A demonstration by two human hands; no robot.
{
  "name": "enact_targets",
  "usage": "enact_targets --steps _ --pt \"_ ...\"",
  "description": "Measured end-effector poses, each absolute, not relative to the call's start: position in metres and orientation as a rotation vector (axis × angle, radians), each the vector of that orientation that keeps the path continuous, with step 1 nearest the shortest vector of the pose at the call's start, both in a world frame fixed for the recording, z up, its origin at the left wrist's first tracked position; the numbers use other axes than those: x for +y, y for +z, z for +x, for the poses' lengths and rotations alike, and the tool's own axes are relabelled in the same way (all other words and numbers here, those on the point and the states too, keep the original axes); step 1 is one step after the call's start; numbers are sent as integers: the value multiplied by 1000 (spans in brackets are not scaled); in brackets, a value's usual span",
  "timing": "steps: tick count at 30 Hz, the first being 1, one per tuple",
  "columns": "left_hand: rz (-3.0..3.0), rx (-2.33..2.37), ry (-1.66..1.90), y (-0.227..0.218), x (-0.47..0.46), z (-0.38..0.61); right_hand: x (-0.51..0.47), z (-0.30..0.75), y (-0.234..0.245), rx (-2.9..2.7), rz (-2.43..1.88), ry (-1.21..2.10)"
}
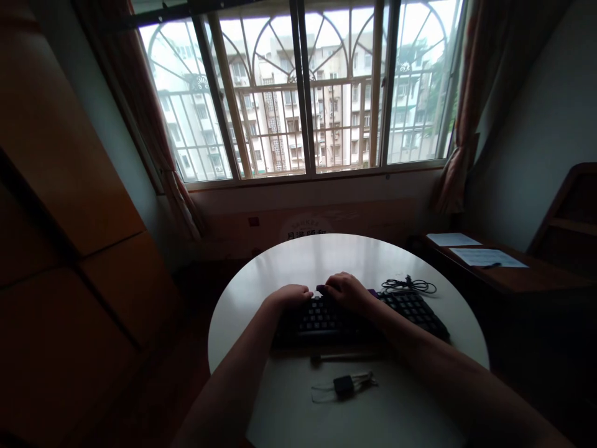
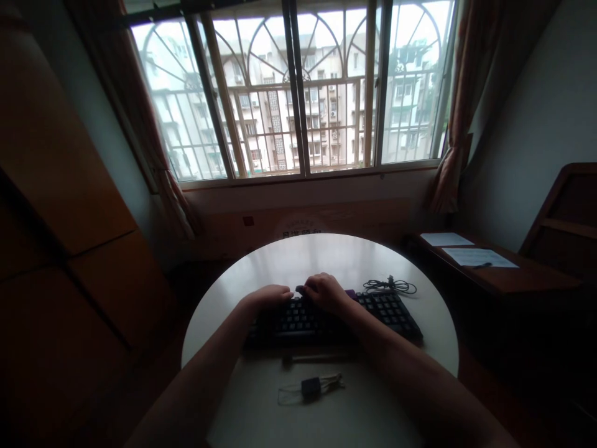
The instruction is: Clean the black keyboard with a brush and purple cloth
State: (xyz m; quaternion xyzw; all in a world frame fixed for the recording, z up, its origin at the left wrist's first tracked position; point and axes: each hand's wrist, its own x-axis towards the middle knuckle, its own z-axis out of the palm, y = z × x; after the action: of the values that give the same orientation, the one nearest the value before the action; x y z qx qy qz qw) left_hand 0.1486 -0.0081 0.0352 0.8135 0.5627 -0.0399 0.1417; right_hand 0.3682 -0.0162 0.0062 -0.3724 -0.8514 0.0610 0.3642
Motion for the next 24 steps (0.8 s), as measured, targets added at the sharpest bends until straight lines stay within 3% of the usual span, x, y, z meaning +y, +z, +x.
enact_targets --steps 7,14,24 --pt "2344 1591 344 16 -7 134 -22 366 14 -2070 -918 325" --pt "2388 1260 824 26 -15 144 -19 365 10 -1994 -908 529" --pt "2320 1040 1071 34 -33 162 -15 364 8 -1852 -845 861"
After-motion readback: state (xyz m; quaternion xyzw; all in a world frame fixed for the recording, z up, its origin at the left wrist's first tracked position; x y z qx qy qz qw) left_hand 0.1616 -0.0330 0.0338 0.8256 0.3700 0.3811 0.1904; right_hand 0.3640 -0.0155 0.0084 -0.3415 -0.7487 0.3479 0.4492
